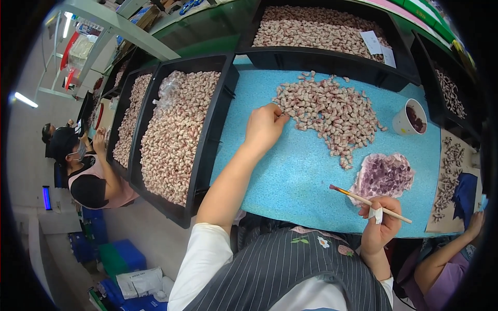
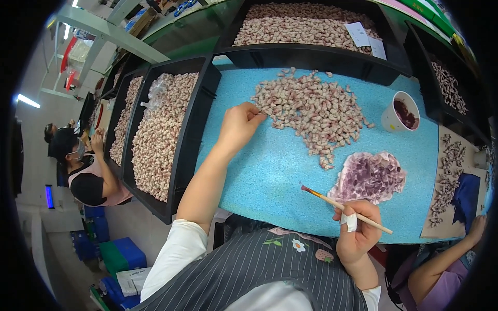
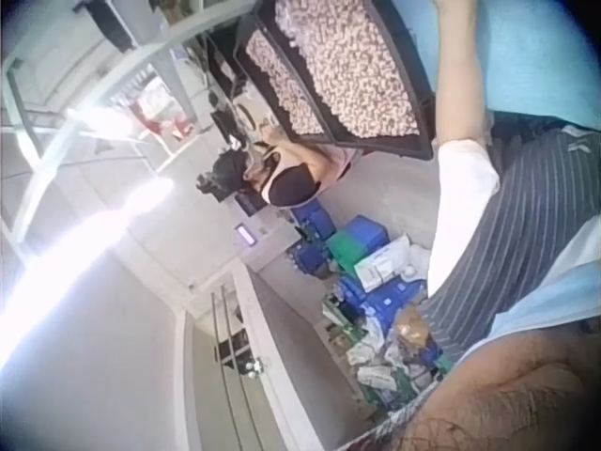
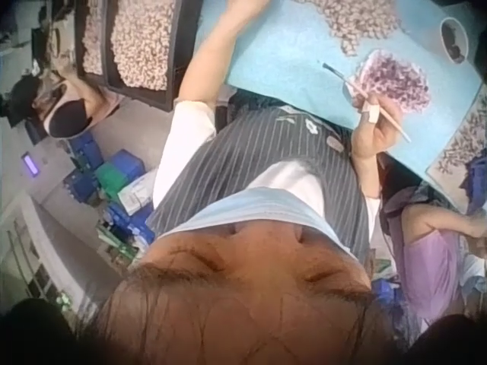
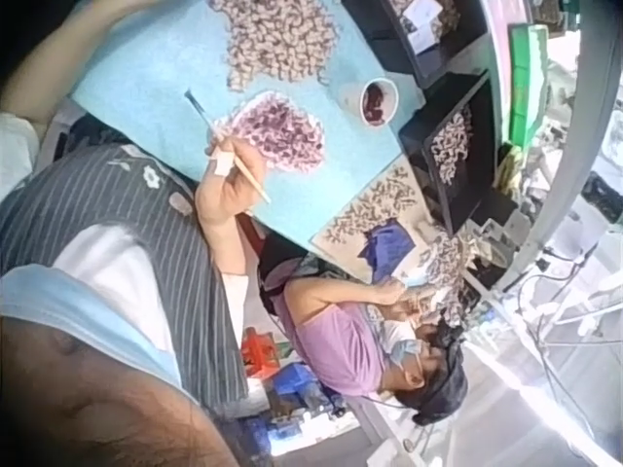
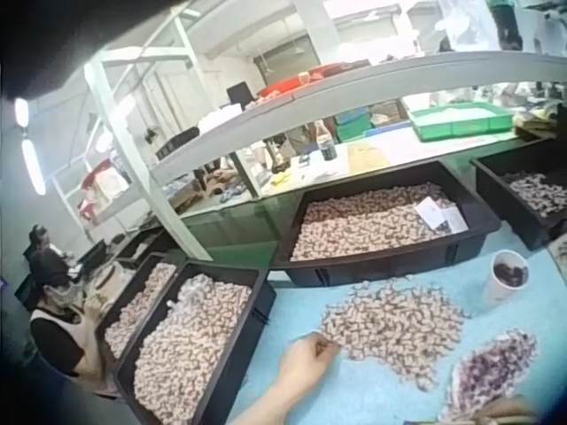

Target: The person paints small decorative stones with a purple liquid using a paintbrush.

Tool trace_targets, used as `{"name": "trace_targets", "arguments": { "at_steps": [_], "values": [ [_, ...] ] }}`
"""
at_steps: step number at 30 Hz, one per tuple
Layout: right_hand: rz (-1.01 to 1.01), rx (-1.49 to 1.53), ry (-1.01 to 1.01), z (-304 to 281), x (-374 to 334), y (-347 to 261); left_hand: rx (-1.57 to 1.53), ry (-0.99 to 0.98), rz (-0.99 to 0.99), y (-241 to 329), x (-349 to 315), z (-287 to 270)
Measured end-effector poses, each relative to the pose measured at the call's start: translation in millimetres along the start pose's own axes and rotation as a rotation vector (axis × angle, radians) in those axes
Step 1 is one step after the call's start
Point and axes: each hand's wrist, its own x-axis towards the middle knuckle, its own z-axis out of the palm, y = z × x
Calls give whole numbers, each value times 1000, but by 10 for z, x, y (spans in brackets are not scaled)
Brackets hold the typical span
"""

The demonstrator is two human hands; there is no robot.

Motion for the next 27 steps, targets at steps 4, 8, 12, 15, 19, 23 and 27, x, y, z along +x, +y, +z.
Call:
{"name": "trace_targets", "arguments": {
  "at_steps": [4,8,12,15,19,23,27],
  "values": [
    [-14,11,-6,-13,18,-12,-109,-23,18,-5,-107,26],
    [-15,17,3,-22,26,-7,-317,-86,-46,-10,-400,96],
    [-43,31,-10,-29,6,17,-145,-41,114,90,-547,113],
    [-38,14,-12,-57,-15,-24,24,-4,192,97,-581,123],
    [-49,7,15,-84,-40,-31,-255,-37,152,112,-714,121],
    [-60,26,-5,-111,-3,-54,-1106,-240,-178,177,-889,74],
    [-146,81,-48,-45,62,-45,-1528,-396,-275,204,-1116,208]
  ]
}}
